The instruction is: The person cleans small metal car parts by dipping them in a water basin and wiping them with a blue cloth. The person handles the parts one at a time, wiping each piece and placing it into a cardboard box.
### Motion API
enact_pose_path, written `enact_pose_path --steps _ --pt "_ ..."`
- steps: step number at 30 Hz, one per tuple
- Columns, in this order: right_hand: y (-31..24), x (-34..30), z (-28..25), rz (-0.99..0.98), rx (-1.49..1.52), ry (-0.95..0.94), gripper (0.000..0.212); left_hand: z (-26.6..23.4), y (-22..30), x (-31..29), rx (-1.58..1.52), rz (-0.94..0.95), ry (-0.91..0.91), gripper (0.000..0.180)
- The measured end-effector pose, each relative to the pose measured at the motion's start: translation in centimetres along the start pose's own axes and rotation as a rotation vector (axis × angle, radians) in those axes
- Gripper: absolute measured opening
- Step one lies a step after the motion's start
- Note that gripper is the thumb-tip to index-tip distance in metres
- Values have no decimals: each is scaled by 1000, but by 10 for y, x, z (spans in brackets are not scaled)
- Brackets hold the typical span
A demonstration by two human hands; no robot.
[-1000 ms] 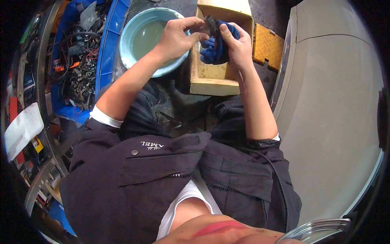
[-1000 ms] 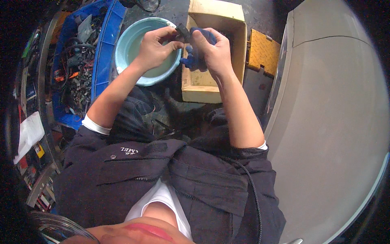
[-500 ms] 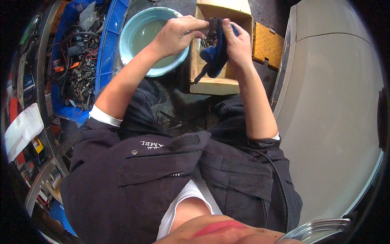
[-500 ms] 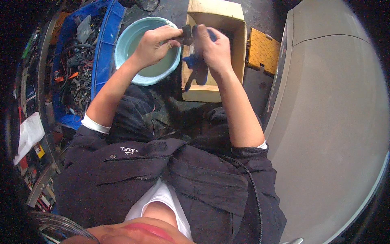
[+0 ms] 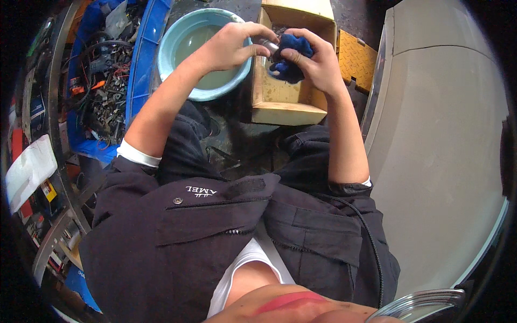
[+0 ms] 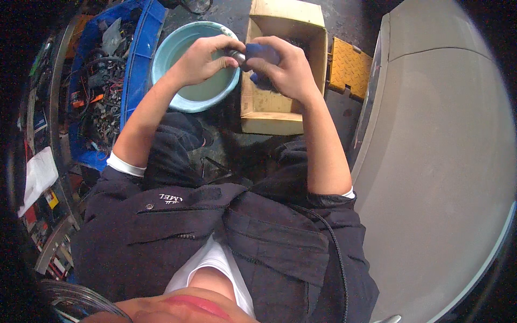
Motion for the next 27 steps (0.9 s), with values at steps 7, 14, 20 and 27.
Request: enact_pose_path --steps 7,14,20,27 --pt "5 -4 -13 48 31 258 25 24 -39 -8 -411 -235 46 82" --pt "15 -3 -17 143 198 308 27 6 -24 -5 -254 -248 232 78" --pt "25 -6 -7 275 444 158 28 -16 10 -3 -108 -8 295 87" --pt "36 -15 6 523 575 110 27 -29 37 -5 173 232 330 91"
Point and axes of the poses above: each hand's wrist, its own x-axis towards the middle knuckle, its own z-axis out of the palm, y = z × x, the point moved 10 cm from there along x, towards the middle knuckle, and after that the axes turned 1 degree about y, right-handed, at the moved point
